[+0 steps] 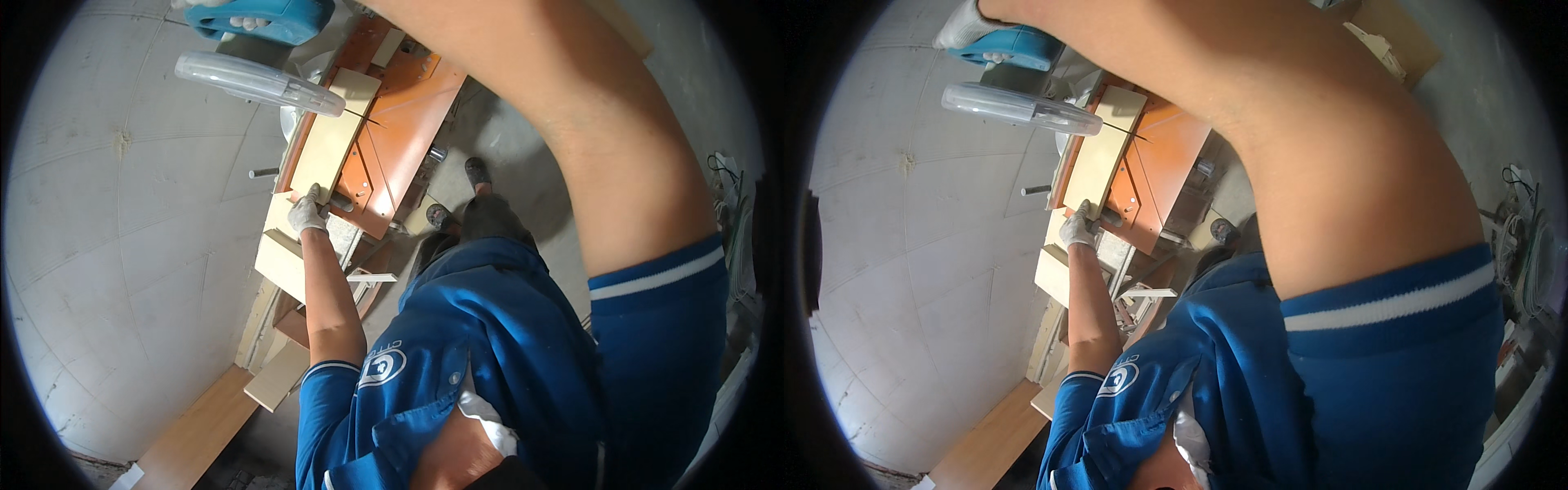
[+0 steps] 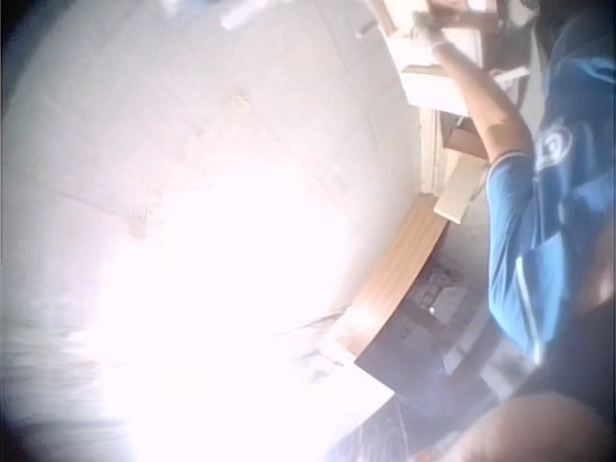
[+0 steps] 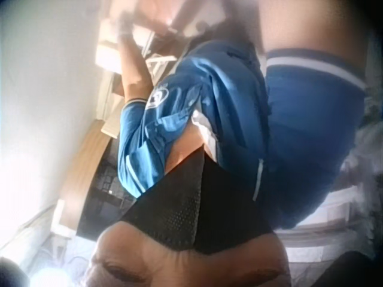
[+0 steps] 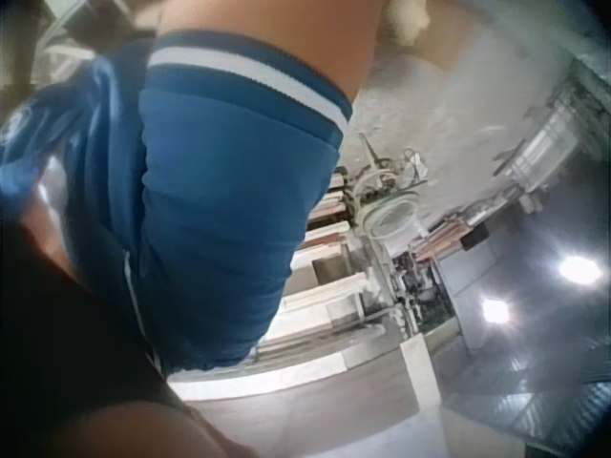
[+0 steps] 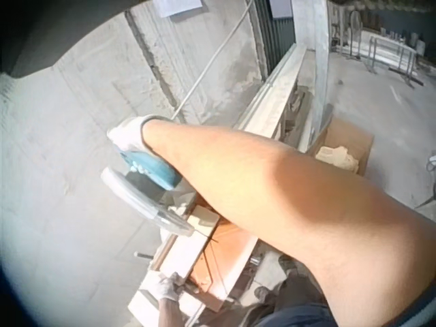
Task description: The person uses a miter saw to cut a light-colored wooden plank into smaller pieces. They position the wood, lower the saw blade to make cuts, and then remove the cut pieces, placing them aside.
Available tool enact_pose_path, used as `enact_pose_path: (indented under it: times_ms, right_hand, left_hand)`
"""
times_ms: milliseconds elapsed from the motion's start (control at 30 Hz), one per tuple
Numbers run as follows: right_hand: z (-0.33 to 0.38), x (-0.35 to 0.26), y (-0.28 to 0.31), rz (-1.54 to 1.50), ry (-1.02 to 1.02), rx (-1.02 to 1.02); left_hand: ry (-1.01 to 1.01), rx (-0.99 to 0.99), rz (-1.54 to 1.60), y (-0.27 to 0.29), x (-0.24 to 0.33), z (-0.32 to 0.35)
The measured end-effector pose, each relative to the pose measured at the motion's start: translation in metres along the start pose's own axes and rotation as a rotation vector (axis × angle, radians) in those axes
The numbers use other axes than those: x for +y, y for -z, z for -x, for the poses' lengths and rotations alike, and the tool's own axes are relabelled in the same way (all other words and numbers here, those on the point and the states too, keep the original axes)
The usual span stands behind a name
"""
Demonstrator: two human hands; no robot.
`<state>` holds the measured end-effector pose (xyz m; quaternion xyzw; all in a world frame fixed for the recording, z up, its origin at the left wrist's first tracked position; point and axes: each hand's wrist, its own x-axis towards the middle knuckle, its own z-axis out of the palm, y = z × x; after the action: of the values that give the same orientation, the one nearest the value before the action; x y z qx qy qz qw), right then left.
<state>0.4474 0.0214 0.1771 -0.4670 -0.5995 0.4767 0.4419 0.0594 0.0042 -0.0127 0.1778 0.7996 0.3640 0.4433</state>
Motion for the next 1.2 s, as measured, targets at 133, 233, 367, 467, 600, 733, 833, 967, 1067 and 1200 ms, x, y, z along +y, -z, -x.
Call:
enact_pose_path:
  times_ms: [133,233,367,467,600,733,833,967,1067,1200]
  right_hand:
    - [0.018,0.028,0.002,-0.084,-0.04,0.039]
    - [0.022,0.034,0.005,-0.115,-0.049,0.048]
    - [0.019,0.032,0.011,-0.128,-0.051,0.037]
    - [0.009,0.022,0.018,-0.119,-0.038,0.014]
    - [-0.019,-0.008,0.032,-0.061,-0.006,-0.035]
    - [-0.062,-0.054,0.042,0.046,0.038,-0.079]
    - [-0.082,-0.087,0.044,0.075,0.054,-0.12]
    - [-0.098,-0.093,0.05,-0.061,0.055,-0.154]
    - [-0.111,-0.042,0.063,-0.271,0.052,-0.029]
    - [-0.11,0.086,0.051,0.442,-0.181,0.156]
  left_hand:
    - [0.03,0.011,0.032,-0.013,-0.001,-0.003]
    - [0.025,0.011,0.046,-0.014,-0.003,-0.004]
    - [0.021,0.016,0.108,-0.024,-0.006,0.002]
    - [-0.002,0.01,0.061,-0.042,-0.005,0.004]
    - [-0.092,-0.009,-0.113,-0.055,0.007,-0.004]
    - [-0.01,0.016,0.036,-0.06,0.012,0.004]
    - [-0.069,-0.04,0.08,-0.065,0.014,0.019]
    - [-0.031,-0.002,0.061,-0.065,0.023,0.026]
    - [-0.084,-0.063,0.043,-0.057,0.028,0.022]
    - [0.0,-0.046,0.061,-0.055,0.034,0.014]
